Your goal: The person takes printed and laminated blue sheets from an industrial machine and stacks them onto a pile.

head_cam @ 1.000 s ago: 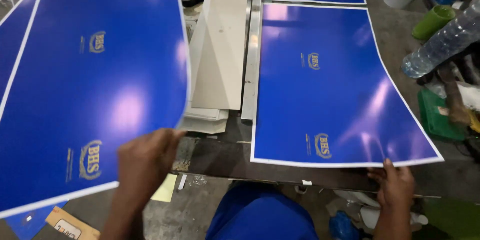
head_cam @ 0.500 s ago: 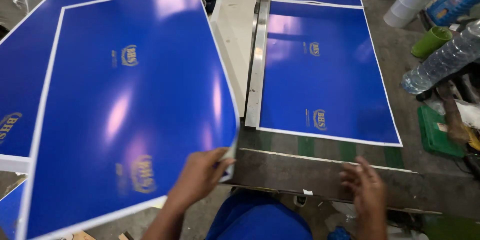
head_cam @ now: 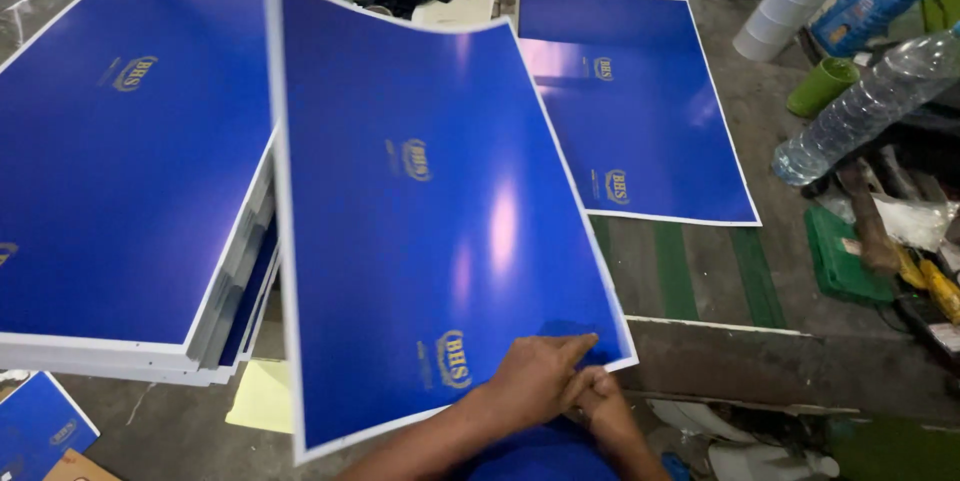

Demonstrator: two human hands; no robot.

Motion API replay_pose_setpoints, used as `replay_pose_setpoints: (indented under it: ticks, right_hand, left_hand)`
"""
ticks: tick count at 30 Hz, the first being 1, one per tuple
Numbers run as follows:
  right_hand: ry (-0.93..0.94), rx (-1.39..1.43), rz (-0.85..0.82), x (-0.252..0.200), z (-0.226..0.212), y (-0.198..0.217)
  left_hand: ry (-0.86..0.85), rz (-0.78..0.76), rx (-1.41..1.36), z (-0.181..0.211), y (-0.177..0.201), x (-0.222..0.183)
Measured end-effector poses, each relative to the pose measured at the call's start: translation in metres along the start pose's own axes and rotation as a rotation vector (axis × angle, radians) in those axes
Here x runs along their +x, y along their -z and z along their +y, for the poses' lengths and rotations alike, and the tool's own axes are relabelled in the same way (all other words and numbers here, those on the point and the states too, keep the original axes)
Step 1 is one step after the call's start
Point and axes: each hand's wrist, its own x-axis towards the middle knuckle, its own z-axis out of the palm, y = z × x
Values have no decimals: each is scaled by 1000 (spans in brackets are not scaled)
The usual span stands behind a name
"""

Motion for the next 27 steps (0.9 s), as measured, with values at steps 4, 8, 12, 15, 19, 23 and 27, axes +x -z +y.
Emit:
replay_pose_setpoints:
  ticks: [4,8,12,15,19,23,27]
  right_hand:
    - [-159,49,351,-6,-98,-30]
    - [19,158,588,-18,-101,19]
    - [93,210,702,-35,-141,41]
    - [121,188,784,-51,-175,51]
    - [132,109,859,-67,-185,80]
    - [131,42,893,-82,-192,103]
    - [34,-4,997,-96,-195,111]
  left_hand:
    - [-98,83,-47,-7,48,-7]
    - [27,373,259,-44,126,-25]
    - [101,538,694,-86,211,-74]
    - [403,503,1139,-97,257,-114]
    - [806,217,1279,-112,290,-149]
    - [1093,-66,1064,-90,311,-138]
    - [1214,-177,955,-97,332,-131]
